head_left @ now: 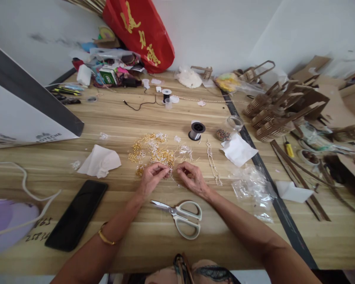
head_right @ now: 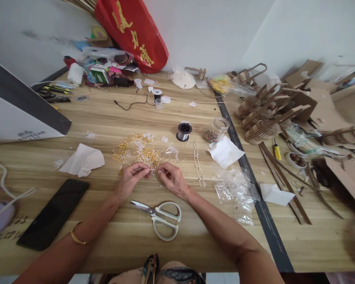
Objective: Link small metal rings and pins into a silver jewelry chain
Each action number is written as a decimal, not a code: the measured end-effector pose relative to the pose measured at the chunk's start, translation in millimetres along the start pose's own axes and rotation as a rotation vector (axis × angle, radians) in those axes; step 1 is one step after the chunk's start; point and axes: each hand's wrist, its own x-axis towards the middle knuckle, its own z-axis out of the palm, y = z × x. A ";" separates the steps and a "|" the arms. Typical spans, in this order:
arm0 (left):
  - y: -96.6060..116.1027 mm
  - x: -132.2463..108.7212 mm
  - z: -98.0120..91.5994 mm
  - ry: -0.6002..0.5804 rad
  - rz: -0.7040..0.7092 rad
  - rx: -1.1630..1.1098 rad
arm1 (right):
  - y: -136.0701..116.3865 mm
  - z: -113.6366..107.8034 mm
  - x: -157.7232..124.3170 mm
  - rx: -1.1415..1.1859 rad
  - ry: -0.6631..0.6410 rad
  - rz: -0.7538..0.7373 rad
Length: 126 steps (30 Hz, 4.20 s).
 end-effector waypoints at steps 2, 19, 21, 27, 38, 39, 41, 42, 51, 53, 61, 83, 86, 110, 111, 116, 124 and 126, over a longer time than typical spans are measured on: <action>0.4 0.2 0.5 -0.012 -0.012 -0.015 | -0.6 -0.2 0.1 0.019 -0.003 0.016; -7.8 2.7 0.8 -0.033 0.003 0.037 | -8.2 0.9 0.2 0.135 -0.090 -0.040; -10.5 3.1 1.2 -0.035 0.026 0.062 | -7.4 3.1 -1.3 0.161 -0.101 -0.058; -16.2 3.2 1.3 -0.057 0.104 0.121 | -4.8 7.5 -5.5 0.245 -0.192 -0.022; -16.8 2.6 3.1 -0.012 0.150 0.173 | -2.5 6.8 -2.9 0.128 -0.189 -0.049; -16.9 2.7 3.1 -0.006 0.157 0.182 | -2.5 6.6 -3.0 0.123 -0.189 -0.046; -17.1 2.6 3.0 0.009 0.170 0.197 | -3.1 6.2 -2.8 0.120 -0.184 -0.045; -17.2 2.6 2.8 0.015 0.175 0.202 | -3.4 6.1 -2.6 0.120 -0.178 -0.047; -11.8 4.4 0.2 -0.031 0.030 0.026 | 0.1 5.9 -1.4 0.204 -0.095 -0.017; -8.6 3.8 0.4 -0.054 0.015 -0.017 | 0.7 4.9 -1.0 0.198 -0.065 -0.027; -6.1 1.8 1.7 -0.083 0.039 -0.046 | 7.7 7.6 -2.8 0.216 -0.023 0.014; -12.1 2.9 -0.6 -0.146 0.001 0.000 | 6.5 6.7 -5.3 -0.008 0.034 -0.162; -16.7 4.3 -0.3 -0.143 0.013 -0.003 | 6.2 6.4 -5.0 -0.004 0.036 -0.172; -9.5 2.5 -1.4 -0.083 0.041 -0.014 | 5.9 9.6 -1.9 0.017 0.061 -0.073; -9.6 2.5 -1.5 -0.074 0.043 -0.011 | 6.3 10.1 -2.7 0.016 0.070 -0.070; -13.2 3.0 -1.2 -0.072 0.094 0.078 | 8.8 10.9 -9.5 -0.026 0.166 -0.157; -12.9 0.1 2.9 -0.112 0.269 0.291 | 11.0 9.2 -7.5 -0.159 -0.009 -0.351; -11.9 0.3 2.6 -0.131 0.270 0.294 | 11.9 10.0 -6.1 -0.161 -0.026 -0.345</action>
